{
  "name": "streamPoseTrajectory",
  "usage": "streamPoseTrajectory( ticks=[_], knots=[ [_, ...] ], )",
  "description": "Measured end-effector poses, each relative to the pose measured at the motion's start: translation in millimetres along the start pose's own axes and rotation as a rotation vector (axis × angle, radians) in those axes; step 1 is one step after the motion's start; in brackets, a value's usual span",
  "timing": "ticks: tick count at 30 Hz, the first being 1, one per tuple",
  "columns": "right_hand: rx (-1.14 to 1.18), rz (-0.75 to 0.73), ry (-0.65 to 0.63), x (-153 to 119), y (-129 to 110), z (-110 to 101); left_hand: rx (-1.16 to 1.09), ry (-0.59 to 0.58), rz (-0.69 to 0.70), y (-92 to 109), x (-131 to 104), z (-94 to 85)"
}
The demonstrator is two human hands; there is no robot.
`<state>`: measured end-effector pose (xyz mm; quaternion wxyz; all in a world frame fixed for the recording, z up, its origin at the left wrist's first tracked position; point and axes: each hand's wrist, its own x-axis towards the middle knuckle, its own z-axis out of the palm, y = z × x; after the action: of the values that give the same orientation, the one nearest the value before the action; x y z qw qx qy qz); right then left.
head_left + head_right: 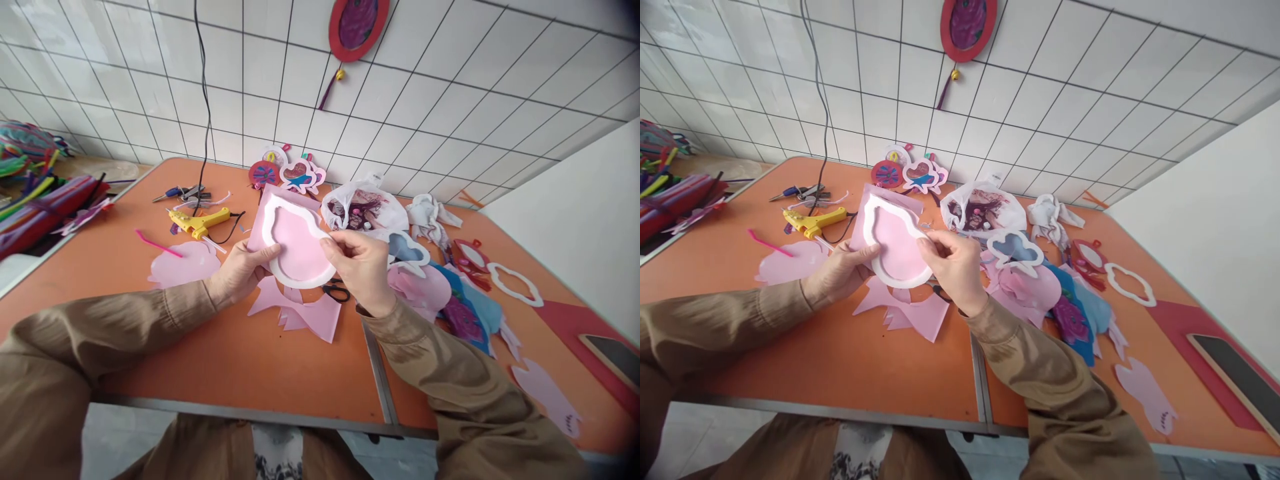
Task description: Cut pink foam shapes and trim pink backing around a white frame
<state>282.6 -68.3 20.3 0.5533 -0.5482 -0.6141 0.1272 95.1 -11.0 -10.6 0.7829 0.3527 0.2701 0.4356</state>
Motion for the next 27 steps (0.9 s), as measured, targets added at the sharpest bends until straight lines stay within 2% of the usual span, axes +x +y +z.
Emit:
streamPoseTrajectory(
  ticks=[7, 17, 27],
  knots=[
    [-0.042, -0.039, 0.017, -5.5, 0.2, 2.4, 0.004, 0.021, -0.006, 2.6, 0.9, -0.4],
    [-0.085, -0.141, 0.069, -9.1, -0.8, 3.8, -0.026, -0.021, 0.030, 7.8, -0.1, 2.2],
    [-0.043, -0.114, 0.088, -9.8, 4.9, 4.8, 0.060, 0.006, 0.119, 17.5, 1.4, 1.5]
  ],
)
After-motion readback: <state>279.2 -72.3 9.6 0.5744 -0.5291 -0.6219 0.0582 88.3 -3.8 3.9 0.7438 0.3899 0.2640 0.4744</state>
